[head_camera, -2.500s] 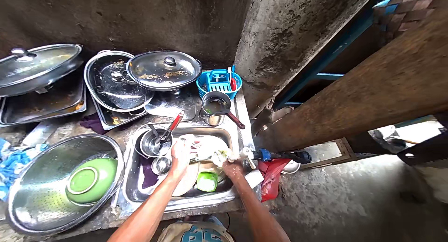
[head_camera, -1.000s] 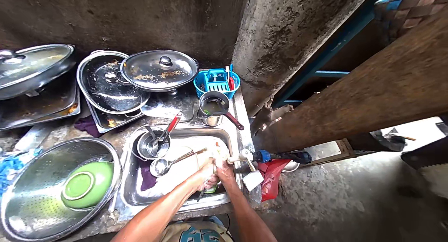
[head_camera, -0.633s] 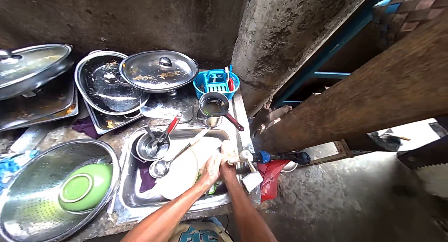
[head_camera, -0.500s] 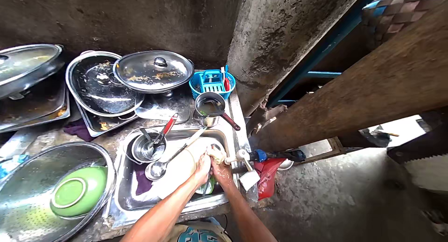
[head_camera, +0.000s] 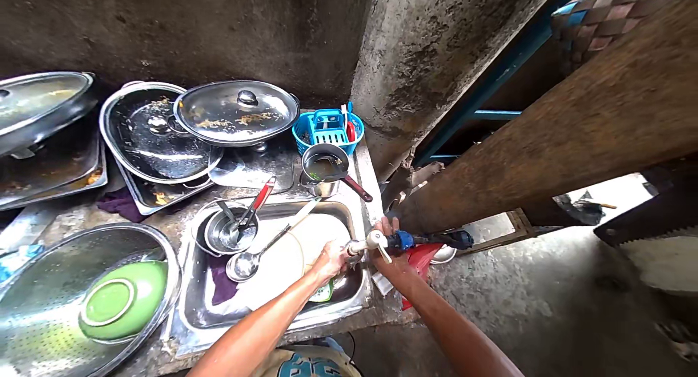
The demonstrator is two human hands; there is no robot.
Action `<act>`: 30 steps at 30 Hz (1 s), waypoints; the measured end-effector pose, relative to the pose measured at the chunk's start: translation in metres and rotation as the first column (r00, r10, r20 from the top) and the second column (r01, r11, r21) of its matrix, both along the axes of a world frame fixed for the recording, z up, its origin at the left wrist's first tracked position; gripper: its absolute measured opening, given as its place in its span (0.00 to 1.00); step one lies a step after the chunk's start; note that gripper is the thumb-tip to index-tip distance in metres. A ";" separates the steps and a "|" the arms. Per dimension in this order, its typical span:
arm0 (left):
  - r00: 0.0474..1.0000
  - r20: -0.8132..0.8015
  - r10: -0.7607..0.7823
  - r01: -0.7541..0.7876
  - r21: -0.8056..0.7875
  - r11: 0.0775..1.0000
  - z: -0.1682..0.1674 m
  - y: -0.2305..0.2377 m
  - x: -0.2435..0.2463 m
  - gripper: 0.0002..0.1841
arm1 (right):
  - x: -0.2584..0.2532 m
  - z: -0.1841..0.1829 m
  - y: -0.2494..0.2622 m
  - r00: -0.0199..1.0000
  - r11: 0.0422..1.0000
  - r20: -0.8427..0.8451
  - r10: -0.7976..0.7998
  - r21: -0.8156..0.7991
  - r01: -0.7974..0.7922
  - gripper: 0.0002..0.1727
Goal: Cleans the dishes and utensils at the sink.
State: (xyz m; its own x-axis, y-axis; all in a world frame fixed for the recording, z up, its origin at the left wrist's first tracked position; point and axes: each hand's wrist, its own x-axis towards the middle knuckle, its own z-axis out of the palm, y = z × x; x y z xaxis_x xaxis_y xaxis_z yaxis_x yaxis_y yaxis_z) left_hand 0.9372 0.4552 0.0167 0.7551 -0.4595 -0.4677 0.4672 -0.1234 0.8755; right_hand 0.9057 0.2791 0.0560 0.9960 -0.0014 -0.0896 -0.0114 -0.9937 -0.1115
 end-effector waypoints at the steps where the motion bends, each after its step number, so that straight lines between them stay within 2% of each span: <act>1: 0.999 0.026 -0.031 0.031 0.014 0.999 0.003 -0.001 0.000 0.13 | 0.000 -0.007 -0.004 0.998 0.999 0.049 0.032 0.008 -0.032 0.30; 2: 0.997 0.052 -0.058 0.058 0.004 0.998 0.006 -0.001 0.000 0.15 | 0.002 -0.013 -0.008 0.993 0.998 0.100 0.060 0.007 -0.061 0.32; 4: 0.987 0.138 -0.080 0.085 -0.029 0.996 0.009 0.000 0.000 0.13 | 0.003 -0.012 -0.009 0.987 0.994 0.126 0.100 0.021 -0.103 0.29; 5: 0.978 0.199 -0.068 0.075 -0.029 0.997 0.009 0.000 0.000 0.10 | 0.002 -0.010 -0.008 0.985 0.992 0.129 0.115 0.040 -0.121 0.28; 7: 0.974 0.225 0.001 0.008 -0.038 0.999 0.005 0.002 0.001 0.13 | -0.002 -0.007 -0.003 0.979 0.981 0.157 0.129 0.122 -0.149 0.28; 8: 0.987 0.152 0.046 -0.038 -0.051 0.998 0.004 0.000 0.001 0.15 | -0.006 -0.009 -0.002 0.976 0.971 0.178 0.126 0.179 -0.158 0.28; 10: 0.983 -0.156 0.093 -0.100 -0.039 0.994 0.012 -0.004 0.005 0.18 | -0.012 -0.013 0.001 0.986 0.927 0.102 0.130 0.341 -0.158 0.27; 12: 0.890 -0.451 0.073 -0.107 -0.049 0.993 0.018 -0.005 0.012 0.24 | -0.015 -0.016 0.010 0.988 0.845 0.023 0.153 0.515 -0.143 0.27; 13: 0.846 -0.533 0.029 -0.096 -0.100 0.990 0.019 -0.002 0.014 0.26 | -0.015 -0.016 0.017 0.989 0.790 0.008 0.151 0.601 -0.125 0.29; 15: 0.796 -0.600 -0.078 -0.082 -0.235 0.968 0.017 0.003 0.014 0.28 | -0.011 -0.025 0.030 0.995 0.645 0.049 0.089 0.758 -0.095 0.29; 17: 0.811 -0.579 -0.088 -0.092 -0.275 0.957 0.012 0.007 0.012 0.28 | -0.004 -0.033 0.041 0.997 0.511 0.063 -0.041 0.859 -0.033 0.23; 18: 0.832 -0.553 -0.045 -0.105 -0.236 0.966 0.012 0.009 0.013 0.27 | 0.000 -0.035 0.045 0.994 0.490 0.043 -0.097 0.871 0.010 0.22; 21: 0.887 -0.459 0.054 -0.140 -0.155 0.978 0.016 0.015 0.010 0.27 | 0.010 -0.038 0.052 0.981 0.530 -0.051 -0.189 0.836 0.145 0.20; 24: 0.920 -0.388 0.054 -0.135 -0.186 0.973 0.018 0.023 0.002 0.29 | 0.014 -0.035 0.062 0.960 0.531 0.018 -0.280 0.836 0.139 0.16; 26: 0.945 -0.326 0.034 -0.120 -0.247 0.962 0.009 0.028 -0.007 0.17 | 0.017 -0.033 0.073 0.925 0.505 0.061 -0.374 0.850 0.148 0.14; 27: 0.953 -0.298 0.045 -0.129 -0.267 0.955 0.003 0.030 -0.010 0.12 | 0.016 -0.036 0.079 0.899 0.459 0.042 -0.436 0.870 0.182 0.15; 28: 0.959 -0.277 0.058 -0.131 -0.252 0.959 -0.001 0.032 -0.011 0.11 | 0.012 -0.040 0.086 0.876 0.370 -0.028 -0.482 0.900 0.232 0.16; 29: 0.963 -0.262 0.056 -0.114 -0.210 0.971 -0.003 0.034 -0.010 0.12 | 0.006 -0.042 0.092 0.855 0.240 -0.151 -0.496 0.922 0.302 0.17; 30: 0.965 -0.263 0.023 -0.071 -0.175 0.982 -0.003 0.036 -0.008 0.15 | 0.000 -0.045 0.098 0.822 0.074 -0.274 -0.499 0.932 0.355 0.14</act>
